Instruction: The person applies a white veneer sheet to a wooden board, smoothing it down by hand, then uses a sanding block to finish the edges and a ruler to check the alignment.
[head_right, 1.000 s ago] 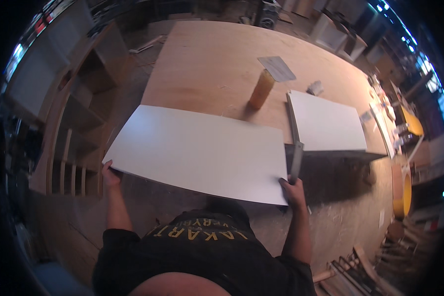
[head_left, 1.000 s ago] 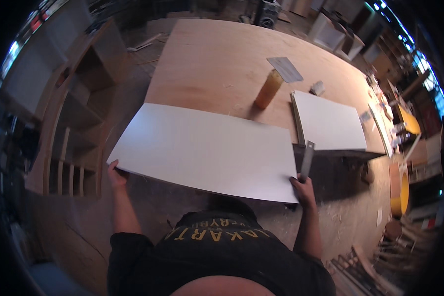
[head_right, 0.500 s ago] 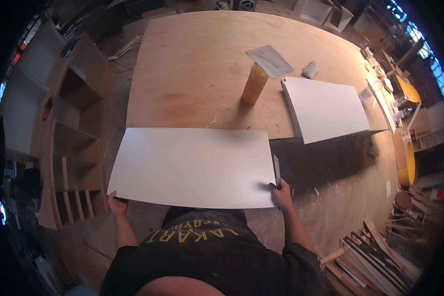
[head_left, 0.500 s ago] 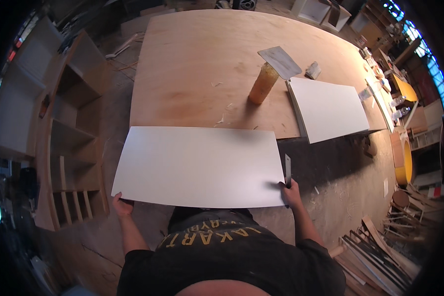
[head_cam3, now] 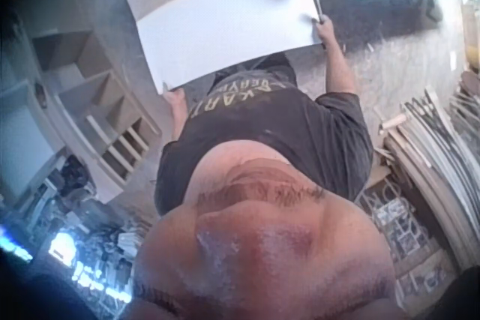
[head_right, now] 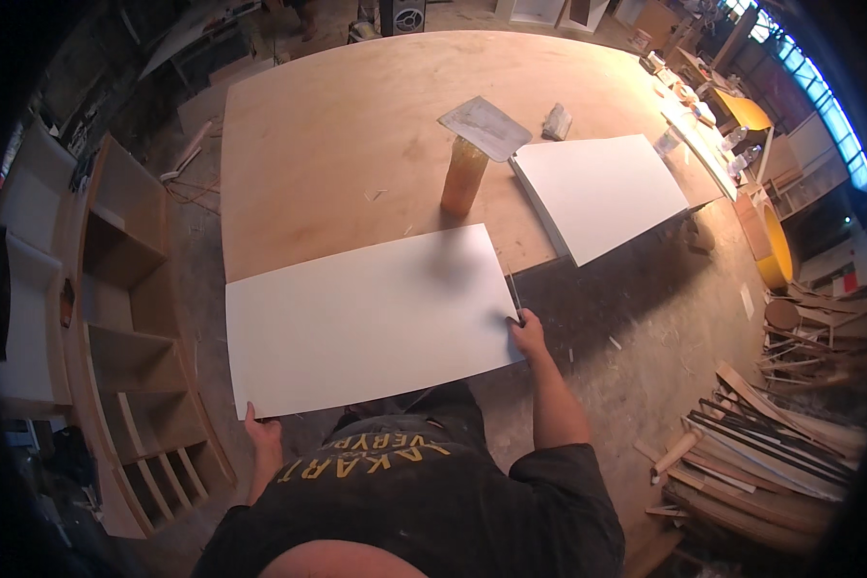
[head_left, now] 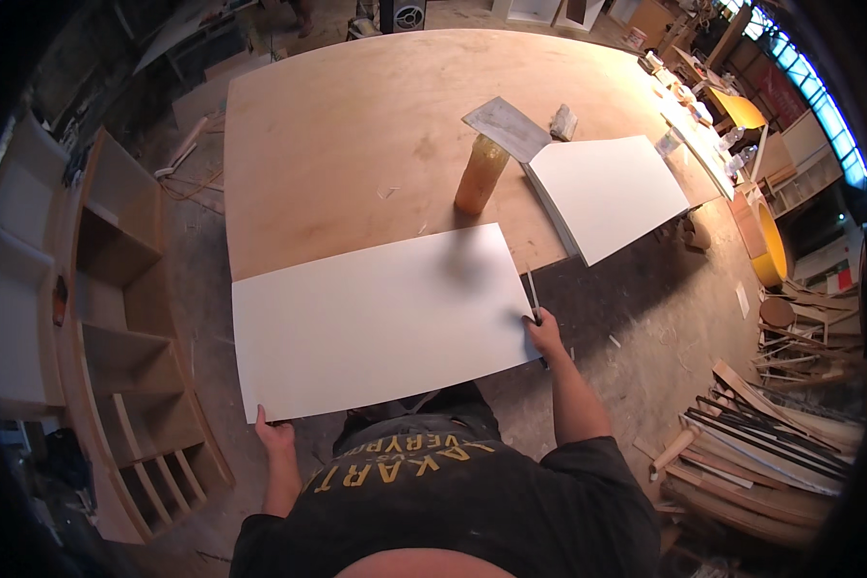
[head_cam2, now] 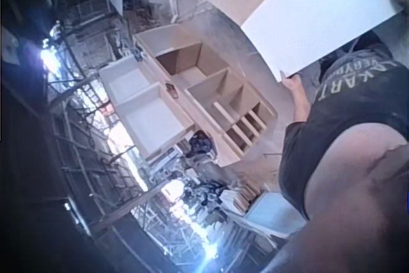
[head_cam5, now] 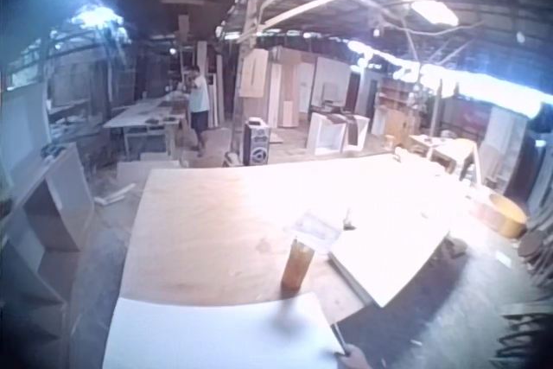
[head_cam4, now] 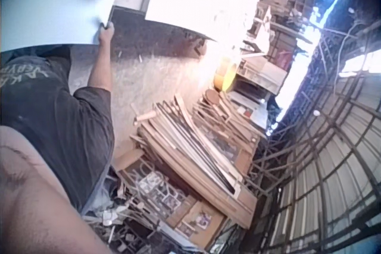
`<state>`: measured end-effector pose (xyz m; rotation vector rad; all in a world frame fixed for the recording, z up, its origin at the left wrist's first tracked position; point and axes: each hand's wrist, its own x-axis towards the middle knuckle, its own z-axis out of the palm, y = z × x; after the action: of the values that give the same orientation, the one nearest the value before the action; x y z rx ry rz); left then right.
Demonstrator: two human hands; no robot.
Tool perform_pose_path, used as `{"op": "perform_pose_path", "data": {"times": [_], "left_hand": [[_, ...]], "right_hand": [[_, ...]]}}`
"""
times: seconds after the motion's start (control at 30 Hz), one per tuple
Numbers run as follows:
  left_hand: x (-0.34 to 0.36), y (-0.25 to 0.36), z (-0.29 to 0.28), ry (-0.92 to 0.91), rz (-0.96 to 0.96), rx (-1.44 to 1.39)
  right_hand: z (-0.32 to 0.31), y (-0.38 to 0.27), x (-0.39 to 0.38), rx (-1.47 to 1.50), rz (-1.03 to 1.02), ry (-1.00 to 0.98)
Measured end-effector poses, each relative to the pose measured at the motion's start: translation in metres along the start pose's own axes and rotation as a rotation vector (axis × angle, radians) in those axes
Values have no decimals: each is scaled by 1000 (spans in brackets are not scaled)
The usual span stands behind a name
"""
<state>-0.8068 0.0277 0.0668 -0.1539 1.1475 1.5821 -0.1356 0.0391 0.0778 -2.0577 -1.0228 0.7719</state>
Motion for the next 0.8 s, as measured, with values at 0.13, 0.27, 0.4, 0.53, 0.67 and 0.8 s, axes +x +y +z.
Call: {"op": "perform_pose_path", "data": {"times": [0.13,0.27,0.4,0.53,0.67,0.8], "left_hand": [[13,-23,4,33,115,128],[23,-38,3,102,118,116],[27,-45,0,134,97,191],[29,-57,7,109,15,200],[28,-50,-7,1,-5,193],[19,-52,18,140,181,406]], "right_hand": [[8,2,23,6,-25,-4],[4,-15,28,-12,-24,-22],[1,-4,39,66,17,-54],[-6,5,48,116,76,-29],[-1,10,51,115,14,-8],[0,28,57,127,87,-51]]}}
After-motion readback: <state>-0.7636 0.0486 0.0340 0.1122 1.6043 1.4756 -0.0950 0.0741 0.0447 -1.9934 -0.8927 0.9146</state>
